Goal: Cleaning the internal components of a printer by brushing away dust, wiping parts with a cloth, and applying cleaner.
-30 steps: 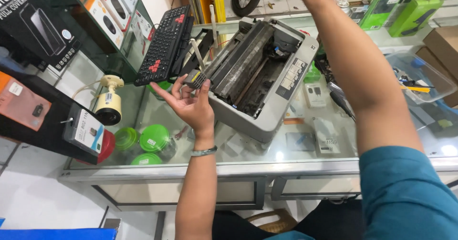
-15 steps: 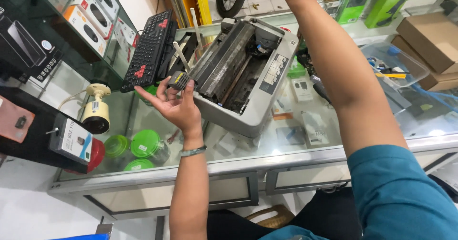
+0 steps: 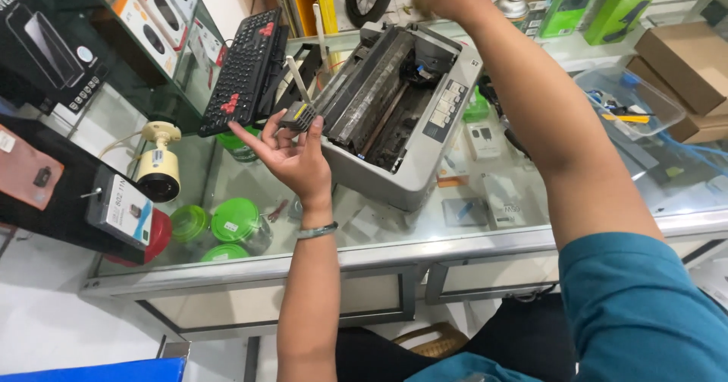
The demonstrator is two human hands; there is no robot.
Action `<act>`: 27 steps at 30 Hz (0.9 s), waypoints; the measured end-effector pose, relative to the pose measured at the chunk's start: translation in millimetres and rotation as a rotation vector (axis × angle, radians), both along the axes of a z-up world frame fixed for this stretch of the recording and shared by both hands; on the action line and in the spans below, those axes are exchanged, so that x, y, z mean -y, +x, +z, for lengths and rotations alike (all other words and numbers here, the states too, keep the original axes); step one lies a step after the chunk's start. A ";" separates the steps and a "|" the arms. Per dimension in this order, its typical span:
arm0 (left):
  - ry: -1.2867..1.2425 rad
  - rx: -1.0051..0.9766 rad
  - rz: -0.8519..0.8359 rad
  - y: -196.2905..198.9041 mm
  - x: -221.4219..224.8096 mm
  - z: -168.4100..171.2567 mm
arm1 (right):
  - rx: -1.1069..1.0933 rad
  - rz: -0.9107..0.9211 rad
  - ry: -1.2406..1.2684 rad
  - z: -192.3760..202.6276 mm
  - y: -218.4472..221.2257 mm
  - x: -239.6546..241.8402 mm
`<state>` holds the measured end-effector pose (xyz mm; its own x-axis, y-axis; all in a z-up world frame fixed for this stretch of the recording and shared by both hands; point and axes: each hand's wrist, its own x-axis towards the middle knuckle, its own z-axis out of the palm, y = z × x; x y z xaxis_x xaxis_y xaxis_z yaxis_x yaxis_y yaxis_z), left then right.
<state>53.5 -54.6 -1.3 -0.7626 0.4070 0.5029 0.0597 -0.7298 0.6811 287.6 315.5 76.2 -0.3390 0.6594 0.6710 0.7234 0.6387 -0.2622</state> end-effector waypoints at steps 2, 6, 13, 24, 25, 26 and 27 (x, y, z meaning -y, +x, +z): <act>0.002 0.003 -0.001 0.1 -1.3 -0.5 | 0.013 -0.002 0.002 0.6 -2.5 2.4; -0.011 -0.022 0.002 -1.6 2.1 -3.1 | 0.060 0.018 -0.013 -8.2 -11.1 11.4; 0.001 -0.049 -0.002 0.2 0.8 -4.4 | 0.128 0.009 -0.024 -7.4 -14.0 47.6; 0.036 -0.006 0.069 7.5 -8.4 -6.8 | -0.394 0.022 -0.109 -61.7 30.0 142.2; 0.030 0.010 0.079 7.1 -8.4 -6.7 | -0.480 -0.050 -0.163 -60.8 29.3 145.9; 0.030 0.005 0.079 3.7 -9.0 -9.5 | -0.485 -0.050 -0.163 -62.9 28.0 142.9; 0.044 -0.022 0.101 3.0 -13.4 -11.1 | -0.448 -0.036 -0.118 -61.6 30.7 137.9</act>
<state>56.5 -41.3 -12.4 -0.7871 0.3061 0.5355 0.1487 -0.7484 0.6463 318.4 177.6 14.6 -0.0087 0.7462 0.6657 0.5435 0.5623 -0.6233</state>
